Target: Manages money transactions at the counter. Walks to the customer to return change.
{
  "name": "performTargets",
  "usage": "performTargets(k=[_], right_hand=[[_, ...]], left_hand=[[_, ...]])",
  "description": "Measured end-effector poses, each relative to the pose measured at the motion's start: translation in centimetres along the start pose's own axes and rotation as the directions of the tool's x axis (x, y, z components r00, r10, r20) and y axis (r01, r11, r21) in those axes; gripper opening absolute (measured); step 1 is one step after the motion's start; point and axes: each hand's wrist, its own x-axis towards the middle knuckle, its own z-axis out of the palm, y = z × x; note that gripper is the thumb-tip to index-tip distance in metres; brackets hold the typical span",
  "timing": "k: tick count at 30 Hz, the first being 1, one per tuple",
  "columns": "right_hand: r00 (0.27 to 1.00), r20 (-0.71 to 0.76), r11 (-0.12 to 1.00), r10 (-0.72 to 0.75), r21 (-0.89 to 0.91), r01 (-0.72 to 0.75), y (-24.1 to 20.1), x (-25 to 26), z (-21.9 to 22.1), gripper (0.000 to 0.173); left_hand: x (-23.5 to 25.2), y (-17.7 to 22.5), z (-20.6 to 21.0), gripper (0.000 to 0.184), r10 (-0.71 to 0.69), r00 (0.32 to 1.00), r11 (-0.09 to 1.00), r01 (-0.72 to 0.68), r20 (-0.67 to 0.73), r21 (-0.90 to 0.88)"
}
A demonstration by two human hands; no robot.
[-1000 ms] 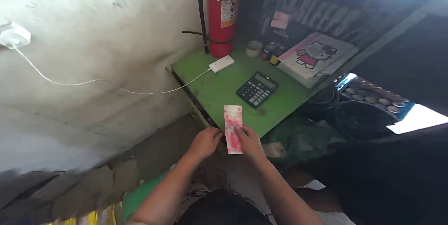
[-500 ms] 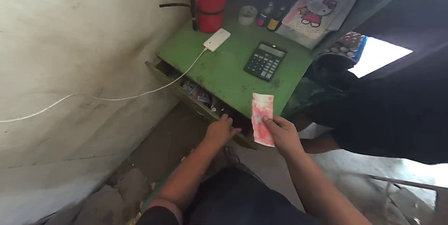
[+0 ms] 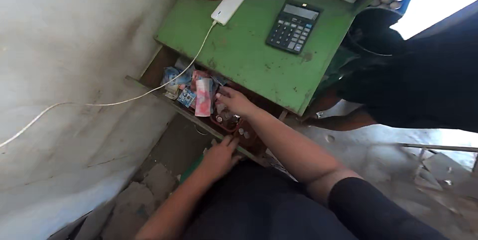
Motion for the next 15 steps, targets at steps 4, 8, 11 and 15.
performTargets(k=[4,8,11,15], right_hand=[[0.99,-0.097,0.99,-0.103,0.09,0.112,0.3,-1.5,-3.0,0.043],[0.918,-0.371,0.967,-0.138,0.148,0.205,3.5,-6.1,-6.7,0.036],[0.82,-0.535,0.96,-0.203,0.055,0.273,5.8,-9.0,-8.2,0.03],[0.658,-0.658,0.93,-0.365,-0.223,0.293,7.1,-9.9,-10.1,0.028]], left_hand=[[-0.1,-0.4,-2.4,0.033,0.064,0.983,0.992,-0.081,-0.173,-0.096],[3.5,-1.1,-5.7,0.029,-0.092,0.933,0.995,0.076,-0.349,-0.06],[8.4,-1.4,-7.2,0.045,-0.221,0.937,0.971,0.238,-0.27,0.032],[13.1,-2.0,-8.3,0.035,-0.258,0.961,0.953,0.27,-0.102,0.139]])
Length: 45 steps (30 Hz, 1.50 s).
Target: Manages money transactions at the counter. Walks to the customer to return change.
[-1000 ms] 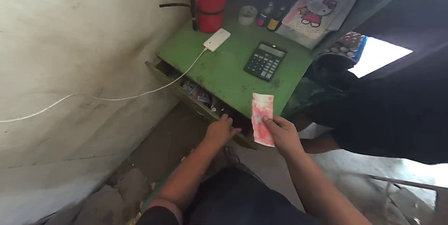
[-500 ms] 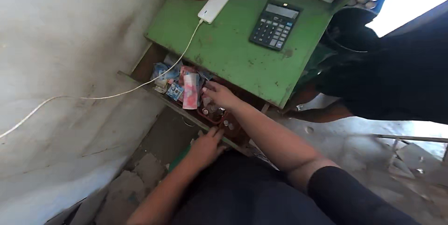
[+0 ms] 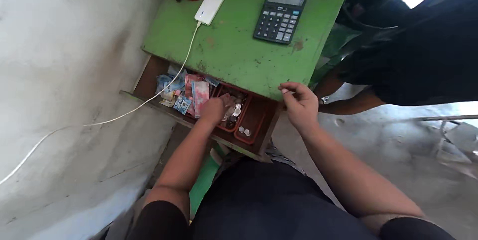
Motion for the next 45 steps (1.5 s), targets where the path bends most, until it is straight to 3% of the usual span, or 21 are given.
performTargets(k=[4,5,8,10,13,16,19,23,26,28,29,33,37,42,45], right_hand=[[0.994,-0.066,0.981,-0.09,-0.177,0.078,0.8,3.4,-0.2,0.031],[0.99,-0.081,0.974,-0.111,-0.208,0.093,1.3,4.2,0.3,0.03],[0.994,-0.083,0.954,-0.078,-0.294,0.051,2.6,5.4,2.2,0.03],[0.998,-0.053,0.926,-0.035,-0.378,0.012,2.7,5.5,3.1,0.034],[0.998,-0.052,0.905,-0.033,-0.425,0.007,2.9,5.3,3.3,0.037],[0.997,-0.041,0.894,-0.071,-0.446,0.045,3.1,5.3,3.1,0.037],[0.997,-0.016,0.878,-0.077,-0.474,0.06,3.2,5.4,3.1,0.037],[0.998,-0.003,0.877,-0.065,-0.478,0.056,3.2,5.5,3.2,0.037],[0.997,-0.009,0.868,-0.075,-0.493,0.061,3.3,5.5,3.3,0.037],[0.998,0.001,0.863,-0.056,-0.503,0.049,3.2,5.6,3.3,0.037],[0.999,0.005,0.862,-0.042,-0.506,0.039,3.1,5.7,3.3,0.037],[1.0,0.011,0.847,-0.028,-0.531,0.029,3.3,5.8,3.5,0.037],[0.999,0.012,0.84,-0.037,-0.541,0.038,3.2,5.7,3.5,0.035],[0.999,0.007,0.846,-0.048,-0.532,0.044,3.4,5.7,3.5,0.034],[0.999,0.007,0.846,-0.04,-0.532,0.038,3.3,5.7,3.5,0.034]], left_hand=[[1.1,-3.0,-2.9,0.023,0.027,1.0,0.993,-0.028,-0.011,-0.114],[1.1,-3.3,-3.4,0.028,0.016,1.0,0.993,-0.018,-0.014,-0.119],[1.3,-1.8,-2.9,0.067,-0.096,0.995,0.995,0.097,0.015,-0.016],[2.2,-0.3,-1.4,0.079,-0.129,0.992,0.99,0.129,0.002,0.065],[4.1,0.7,0.8,0.068,0.054,0.998,0.975,-0.044,-0.041,0.217],[5.7,0.8,1.4,0.051,0.287,0.958,0.863,-0.269,0.023,0.428],[6.9,0.1,1.5,0.039,0.366,0.926,0.783,-0.362,0.096,0.505],[7.3,-1.9,0.4,0.02,0.489,0.868,0.775,-0.475,0.08,0.417],[6.6,-2.6,-0.7,0.049,0.438,0.889,0.84,-0.458,0.134,0.292],[6.6,-3.0,-0.5,0.072,0.391,0.902,0.839,-0.43,0.181,0.334],[6.8,-3.1,-0.1,0.074,0.384,0.904,0.824,-0.427,0.187,0.373],[7.1,-2.6,0.8,0.052,0.402,0.9,0.782,-0.433,0.169,0.448],[7.0,-2.7,0.3,0.024,0.498,0.85,0.76,-0.522,0.17,0.387],[4.5,-2.5,-3.8,0.027,0.392,0.907,0.91,-0.407,0.152,0.084],[3.5,-4.3,-6.3,0.034,0.329,0.938,0.944,-0.325,0.107,-0.056]])
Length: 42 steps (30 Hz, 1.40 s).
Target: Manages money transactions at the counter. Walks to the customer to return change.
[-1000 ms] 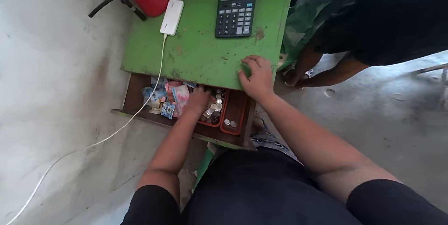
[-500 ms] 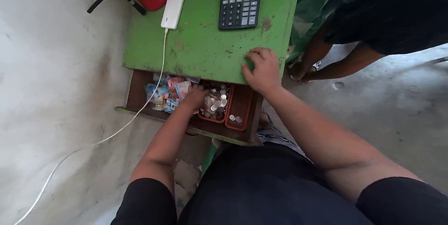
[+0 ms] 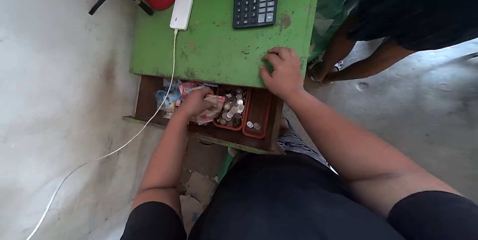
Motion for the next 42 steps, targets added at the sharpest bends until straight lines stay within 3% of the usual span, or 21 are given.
performTargets(k=[4,6,7,9,11,12,16,20,25,29,31,33,36,42], right_hand=[[1.0,0.0,1.0,-0.003,0.0,0.003,-0.1,-0.1,0.0,0.034],[1.0,0.009,1.0,0.001,-0.014,-0.001,-0.4,-0.1,-0.1,0.035],[1.0,0.01,1.0,-0.004,-0.03,0.004,-0.4,-0.1,0.0,0.036],[0.999,0.024,0.998,-0.031,-0.062,0.032,-0.6,-0.2,0.2,0.037],[0.997,0.066,0.994,-0.049,-0.09,0.055,-0.9,-0.3,0.2,0.038],[0.996,0.079,0.993,-0.051,-0.098,0.059,-1.1,-0.3,0.2,0.038],[0.996,0.072,0.991,-0.05,-0.121,0.058,-1.2,-0.1,0.2,0.039],[0.997,0.058,0.989,-0.058,-0.13,0.065,-1.1,-0.3,0.3,0.039],[0.997,0.063,0.991,-0.051,-0.119,0.058,-1.1,-0.1,0.3,0.039],[0.996,0.07,0.99,-0.053,-0.124,0.061,-0.9,-0.1,0.4,0.039],[0.995,0.079,0.99,-0.053,-0.129,0.063,-1.0,0.0,0.4,0.039],[0.995,0.089,0.989,-0.048,-0.133,0.06,-1.1,0.0,0.3,0.039],[0.994,0.11,0.989,-0.024,-0.142,0.04,-1.4,0.2,0.1,0.038],[0.995,0.086,0.983,-0.047,-0.171,0.061,-1.4,0.1,0.3,0.039]], left_hand=[[-1.3,-3.7,-1.7,0.049,-0.153,0.988,0.988,0.153,-0.001,0.034],[-1.9,-3.9,-1.1,0.07,-0.195,0.974,0.956,0.215,-0.12,0.198],[-1.8,-3.3,-0.5,0.073,-0.143,0.972,0.954,0.186,-0.187,0.236],[-0.9,-1.0,1.5,0.054,0.043,0.981,0.962,0.01,-0.19,0.271],[1.1,0.1,4.5,0.023,0.22,0.973,0.925,-0.186,-0.068,0.333],[2.4,0.2,5.7,0.017,0.254,0.967,0.894,-0.235,0.001,0.382],[5.4,1.9,7.4,0.023,0.008,0.985,0.866,-0.093,0.171,0.491],[5.8,1.9,7.6,0.027,-0.022,0.981,0.896,-0.066,0.193,0.439],[6.2,-0.1,6.9,0.024,0.01,0.993,0.967,-0.04,0.118,0.253],[5.7,-0.1,6.1,0.02,-0.025,1.0,0.998,0.025,-0.009,-0.049],[5.4,0.5,6.4,0.017,-0.073,0.997,0.983,0.073,0.002,-0.17],[5.3,1.3,7.2,0.027,-0.08,0.993,0.988,0.091,0.087,-0.124],[6.0,1.7,8.9,0.04,-0.012,0.983,0.988,-0.016,0.182,0.154],[7.1,0.8,8.7,0.031,-0.019,0.985,0.989,-0.006,0.17,0.145]])
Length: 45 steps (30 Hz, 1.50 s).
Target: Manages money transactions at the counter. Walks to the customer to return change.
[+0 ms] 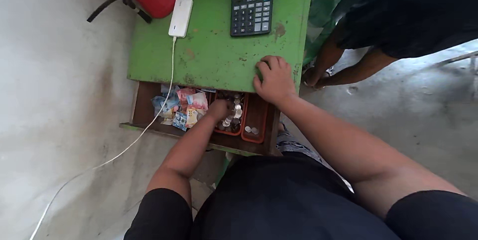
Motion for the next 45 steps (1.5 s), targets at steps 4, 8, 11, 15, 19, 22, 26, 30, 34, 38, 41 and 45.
performTargets(k=[4,8,11,15,19,22,26,30,34,38,41,45], right_hand=[[1.0,0.007,1.0,0.0,-0.024,0.0,-0.1,0.0,-0.1,0.039],[0.998,0.056,0.998,0.026,-0.061,-0.023,-0.4,0.1,-0.2,0.055],[0.995,0.094,0.994,0.034,-0.103,-0.024,-0.4,0.6,0.1,0.082],[0.988,0.15,0.992,0.046,-0.126,-0.028,-0.6,0.9,0.5,0.091],[0.985,0.162,0.991,0.066,-0.129,-0.045,-0.8,1.0,0.4,0.091],[0.982,0.169,0.989,0.084,-0.137,-0.061,-1.2,1.1,0.2,0.089],[0.946,0.277,0.983,0.167,-0.116,-0.139,-1.9,1.5,-0.9,0.091],[0.969,0.233,0.962,0.087,0.234,-0.142,-0.9,0.9,-1.6,0.071],[0.948,0.207,0.2,0.242,0.945,-0.258,1.2,-3.6,-5.2,0.044],[0.895,0.401,-0.691,0.196,0.704,-0.165,7.5,-11.2,-13.3,0.054],[0.833,0.441,-0.776,0.335,0.63,-0.021,15.7,-18.0,-20.7,0.056],[0.682,0.417,-0.674,0.601,0.723,0.152,28.3,-26.4,-28.1,0.046]], left_hand=[[-1.0,0.0,-1.3,0.026,0.083,0.996,0.996,-0.082,-0.039,0.016],[-9.1,2.2,-2.1,0.026,-0.005,0.974,1.0,-0.002,-0.227,-0.028],[-13.6,1.5,3.9,0.024,0.067,0.707,0.991,-0.132,-0.704,-0.038],[-11.8,0.1,7.3,0.014,0.322,0.175,0.922,-0.283,-0.93,0.265],[-9.7,0.3,5.2,0.019,0.316,0.101,0.917,-0.288,-0.943,0.276],[-7.4,0.8,2.9,0.019,0.292,0.061,0.92,-0.291,-0.955,0.263],[-4.4,2.1,0.0,0.016,0.174,0.032,0.935,-0.32,-0.984,0.155],[-5.3,9.9,-3.3,0.009,-0.322,0.304,0.424,-0.801,-0.897,-0.423],[-5.5,21.7,-3.6,0.026,-0.304,0.693,-0.219,-0.719,-0.654,-0.66],[-2.7,33.3,0.3,0.023,0.246,0.511,-0.025,-0.846,-0.823,-0.533],[-0.4,44.2,4.2,0.011,0.645,0.21,0.172,-0.977,-0.734,-0.128],[2.6,58.7,10.3,0.01,0.805,-0.104,0.001,-0.984,-0.584,0.177]])
